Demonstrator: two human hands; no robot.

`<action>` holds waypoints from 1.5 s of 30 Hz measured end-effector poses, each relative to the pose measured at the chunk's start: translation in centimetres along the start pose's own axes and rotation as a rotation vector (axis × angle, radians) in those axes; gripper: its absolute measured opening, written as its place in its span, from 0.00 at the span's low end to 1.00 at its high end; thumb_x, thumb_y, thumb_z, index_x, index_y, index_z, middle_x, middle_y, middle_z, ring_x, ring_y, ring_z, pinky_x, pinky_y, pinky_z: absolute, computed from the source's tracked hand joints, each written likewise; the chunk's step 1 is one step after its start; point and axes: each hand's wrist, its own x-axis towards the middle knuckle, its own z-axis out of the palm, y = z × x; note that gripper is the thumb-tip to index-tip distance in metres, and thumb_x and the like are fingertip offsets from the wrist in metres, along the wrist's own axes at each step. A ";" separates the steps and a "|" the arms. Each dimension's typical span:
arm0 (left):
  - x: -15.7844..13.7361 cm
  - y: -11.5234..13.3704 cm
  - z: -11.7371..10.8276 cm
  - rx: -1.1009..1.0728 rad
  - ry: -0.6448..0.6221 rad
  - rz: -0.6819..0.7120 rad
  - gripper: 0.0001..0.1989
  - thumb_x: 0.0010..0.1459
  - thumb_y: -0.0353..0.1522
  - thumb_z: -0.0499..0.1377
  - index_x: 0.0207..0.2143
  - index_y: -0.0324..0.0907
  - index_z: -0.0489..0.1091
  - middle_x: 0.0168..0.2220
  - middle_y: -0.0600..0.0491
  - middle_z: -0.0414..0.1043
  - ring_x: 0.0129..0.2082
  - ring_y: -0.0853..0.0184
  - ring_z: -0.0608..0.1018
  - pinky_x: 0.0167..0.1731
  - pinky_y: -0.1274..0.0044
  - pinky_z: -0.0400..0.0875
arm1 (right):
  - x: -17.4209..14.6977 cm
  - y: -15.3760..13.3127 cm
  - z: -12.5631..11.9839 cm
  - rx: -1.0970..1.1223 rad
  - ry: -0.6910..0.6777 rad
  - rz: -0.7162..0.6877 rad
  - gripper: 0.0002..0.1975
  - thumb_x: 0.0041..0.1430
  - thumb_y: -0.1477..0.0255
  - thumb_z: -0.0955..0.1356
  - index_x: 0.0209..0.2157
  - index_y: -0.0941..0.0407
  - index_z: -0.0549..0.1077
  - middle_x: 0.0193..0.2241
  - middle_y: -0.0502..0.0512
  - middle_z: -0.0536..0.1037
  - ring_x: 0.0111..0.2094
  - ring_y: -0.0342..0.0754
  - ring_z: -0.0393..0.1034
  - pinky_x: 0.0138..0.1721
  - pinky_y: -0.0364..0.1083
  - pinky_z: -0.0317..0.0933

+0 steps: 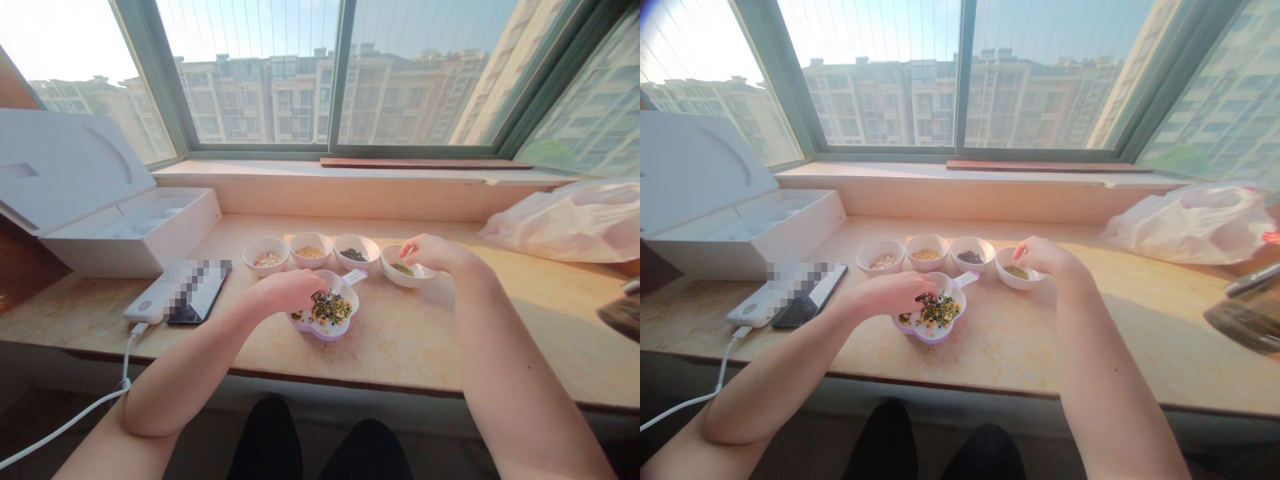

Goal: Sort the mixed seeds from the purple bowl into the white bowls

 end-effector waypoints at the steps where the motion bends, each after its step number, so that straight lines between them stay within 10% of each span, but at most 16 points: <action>1: 0.2 0.1 0.0 0.014 -0.058 0.027 0.13 0.53 0.21 0.58 0.33 0.46 0.77 0.37 0.53 0.80 0.35 0.64 0.78 0.34 0.76 0.68 | 0.0 0.0 0.1 -0.002 -0.002 0.012 0.09 0.45 0.75 0.71 0.30 0.53 0.82 0.35 0.54 0.84 0.34 0.51 0.77 0.34 0.46 0.66; 14: 0.3 0.7 -0.5 -0.053 -0.175 0.142 0.13 0.57 0.27 0.63 0.44 0.48 0.79 0.45 0.52 0.77 0.42 0.63 0.78 0.41 0.75 0.69 | -1.5 -2.3 0.6 -0.059 -0.005 -0.054 0.09 0.52 0.63 0.69 0.26 0.51 0.80 0.22 0.52 0.76 0.24 0.48 0.68 0.26 0.45 0.58; 37: 1.5 0.1 0.1 -0.101 -0.186 0.165 0.06 0.62 0.29 0.61 0.38 0.43 0.78 0.45 0.54 0.77 0.44 0.66 0.77 0.46 0.77 0.67 | -3.2 -5.5 1.1 -0.045 0.244 -0.003 0.15 0.59 0.60 0.68 0.40 0.52 0.83 0.43 0.58 0.85 0.42 0.56 0.77 0.35 0.47 0.63; 45: 1.3 -0.2 0.0 -0.070 0.041 0.189 0.06 0.64 0.28 0.59 0.36 0.43 0.77 0.38 0.55 0.78 0.37 0.69 0.78 0.38 0.77 0.67 | -2.9 -5.4 1.4 -0.006 0.355 -0.054 0.15 0.61 0.60 0.68 0.38 0.54 0.83 0.39 0.59 0.85 0.40 0.56 0.77 0.36 0.48 0.64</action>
